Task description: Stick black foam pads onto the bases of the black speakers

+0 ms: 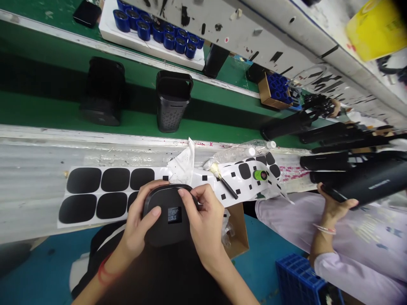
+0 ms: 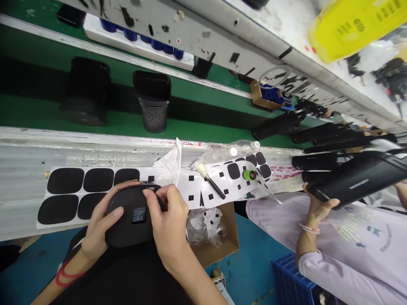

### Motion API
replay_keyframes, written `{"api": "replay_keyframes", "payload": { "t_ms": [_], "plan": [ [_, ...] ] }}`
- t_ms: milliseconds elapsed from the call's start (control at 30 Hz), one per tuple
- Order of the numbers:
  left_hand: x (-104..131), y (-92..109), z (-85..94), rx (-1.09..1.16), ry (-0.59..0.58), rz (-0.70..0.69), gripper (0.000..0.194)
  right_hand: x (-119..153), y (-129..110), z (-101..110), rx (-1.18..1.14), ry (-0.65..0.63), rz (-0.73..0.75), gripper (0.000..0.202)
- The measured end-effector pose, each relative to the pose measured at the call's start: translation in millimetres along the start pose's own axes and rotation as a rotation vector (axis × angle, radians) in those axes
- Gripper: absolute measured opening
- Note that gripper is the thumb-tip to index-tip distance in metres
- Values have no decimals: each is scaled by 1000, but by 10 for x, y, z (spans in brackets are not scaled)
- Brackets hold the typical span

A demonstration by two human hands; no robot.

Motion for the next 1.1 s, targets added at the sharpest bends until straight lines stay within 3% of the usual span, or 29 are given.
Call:
{"api": "replay_keyframes", "payload": {
  "t_ms": [167, 367, 533, 867, 1000, 1100],
  "plan": [
    [-11, -41, 9, -2, -16, 20, 39, 5, -5, -7, -9, -36, -30, 27],
    [-6, -69, 14, 18, -5, 43, 38, 43, -48, 32, 39, -227, -170, 19],
    [-3, -56, 35, 31, 2, 63, 38, 146, -66, 76, 104, -356, -205, 15],
    [11, -92, 45, 76, 36, 134, 42, 196, -115, 17, 302, -389, -18, 28],
    [0, -98, 69, 90, 63, 150, 44, 237, -205, 98, 543, -341, 195, 34],
    [2, -104, 108, 125, 83, 181, 47, 189, -120, 250, 638, -281, 204, 61]
  ]
}}
Point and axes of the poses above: each hand's wrist, its own x-axis away from the middle knuckle, its own z-axis out of the back of the hand, y = z × x, the point moved 8 cm from there along -x, towards the middle knuckle, and after that the axes turned 1 degree about -z, right-handed, at the moved point
